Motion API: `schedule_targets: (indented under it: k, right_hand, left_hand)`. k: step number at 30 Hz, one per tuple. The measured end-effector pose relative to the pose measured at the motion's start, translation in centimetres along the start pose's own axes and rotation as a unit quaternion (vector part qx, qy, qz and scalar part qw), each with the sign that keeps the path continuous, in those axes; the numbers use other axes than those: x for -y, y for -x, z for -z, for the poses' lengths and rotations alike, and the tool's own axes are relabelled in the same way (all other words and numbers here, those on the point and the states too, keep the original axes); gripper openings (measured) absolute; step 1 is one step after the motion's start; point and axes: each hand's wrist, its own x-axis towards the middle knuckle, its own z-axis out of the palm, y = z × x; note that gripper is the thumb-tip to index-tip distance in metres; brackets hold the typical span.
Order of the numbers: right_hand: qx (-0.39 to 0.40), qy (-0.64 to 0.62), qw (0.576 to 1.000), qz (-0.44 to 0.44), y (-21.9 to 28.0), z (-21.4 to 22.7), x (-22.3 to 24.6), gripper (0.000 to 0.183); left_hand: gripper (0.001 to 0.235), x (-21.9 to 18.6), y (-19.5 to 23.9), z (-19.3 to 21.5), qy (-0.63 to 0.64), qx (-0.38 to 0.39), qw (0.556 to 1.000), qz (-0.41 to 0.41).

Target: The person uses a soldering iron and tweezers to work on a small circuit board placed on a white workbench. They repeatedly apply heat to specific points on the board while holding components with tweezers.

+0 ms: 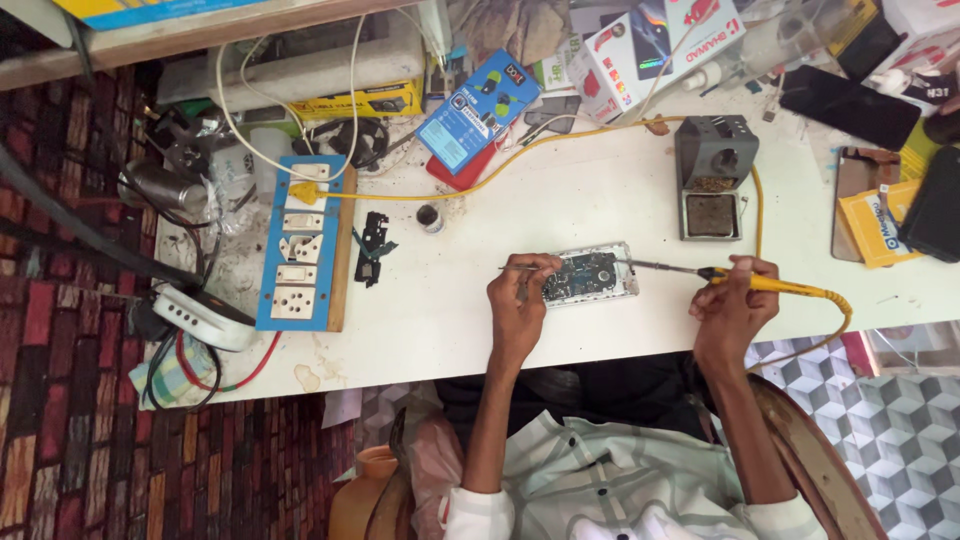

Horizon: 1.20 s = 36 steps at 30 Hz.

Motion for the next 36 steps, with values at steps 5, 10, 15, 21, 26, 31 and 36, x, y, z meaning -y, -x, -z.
schedule_targets:
  k: [5,10,15,21,26,31,36]
  right_hand:
    - [0.073,-0.037,0.996,-0.032,-0.6,1.6,0.7,0.021]
    - [0.123,-0.017,0.992,0.014,0.2,1.8,2.5,0.021]
    - [0.092,0.069,0.984,0.136,0.9,2.4,3.9,0.022]
    - [0.019,0.128,0.967,0.220,0.9,2.6,4.7,0.032]
    - [0.008,-0.037,0.990,0.134,1.5,2.2,5.8,0.026]
    - [0.023,-0.011,0.995,0.093,2.2,2.3,5.7,0.019]
    - [0.052,0.020,0.995,0.082,2.7,2.7,4.5,0.021]
  left_hand:
    - [0.005,0.3,-1.0,-0.3,0.059,0.010,0.998,-0.016]
    - [0.006,0.9,-2.4,-0.5,0.121,0.008,0.993,-0.004]
    - [0.012,1.4,-2.1,0.1,0.127,0.012,0.992,0.019]
    - [0.012,1.3,-1.4,0.6,0.088,0.027,0.996,0.014]
    - [0.010,0.8,-1.0,0.6,0.024,0.036,0.999,0.018]
    - [0.009,0.4,-1.0,0.4,0.016,0.040,0.999,-0.019]
    - [0.012,0.1,-0.6,0.4,-0.050,0.036,0.998,-0.010]
